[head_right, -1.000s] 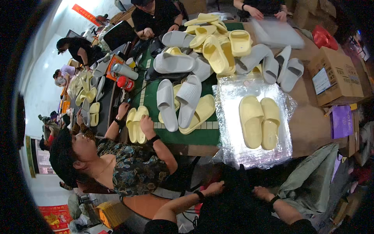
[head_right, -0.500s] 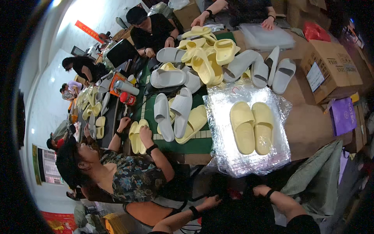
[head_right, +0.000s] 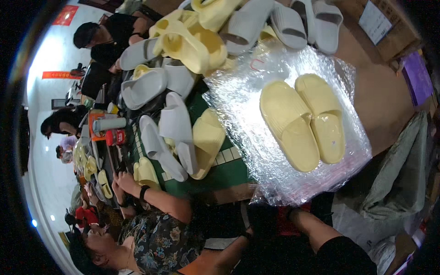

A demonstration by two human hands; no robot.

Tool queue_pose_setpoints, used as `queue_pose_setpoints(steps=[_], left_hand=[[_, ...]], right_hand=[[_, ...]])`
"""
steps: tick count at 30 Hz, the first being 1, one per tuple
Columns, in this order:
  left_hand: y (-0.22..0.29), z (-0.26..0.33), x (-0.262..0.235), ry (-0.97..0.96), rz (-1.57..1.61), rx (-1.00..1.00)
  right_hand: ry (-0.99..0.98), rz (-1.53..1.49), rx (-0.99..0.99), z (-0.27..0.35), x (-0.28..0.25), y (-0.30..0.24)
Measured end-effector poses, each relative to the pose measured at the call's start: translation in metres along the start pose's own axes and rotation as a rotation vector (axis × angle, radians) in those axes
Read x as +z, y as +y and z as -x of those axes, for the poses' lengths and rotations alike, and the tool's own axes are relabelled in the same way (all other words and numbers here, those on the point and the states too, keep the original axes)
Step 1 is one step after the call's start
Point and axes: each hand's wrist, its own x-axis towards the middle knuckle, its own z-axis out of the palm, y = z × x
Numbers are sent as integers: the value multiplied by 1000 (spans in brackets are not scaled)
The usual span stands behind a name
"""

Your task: The recorder sorts through various colors of sandals, puts them into individual plastic bags, and then places the bagged sandals into a large green sack.

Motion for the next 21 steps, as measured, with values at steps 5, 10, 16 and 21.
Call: queue_pose_setpoints(steps=[5,10,16,21], left_hand=[[14,-8,20,-39,86,-45],[-2,-6,-5,-76,135,-115],[-11,-6,-16,-107,156,-190],[-29,-13,-12,-102,162,-251]], right_hand=[[-105,-33,-26,0,24,4],[-173,-81,-69,-13,44,-4],[-220,-148,-105,-28,52,-10],[-235,-187,-128,-44,41,-13]])
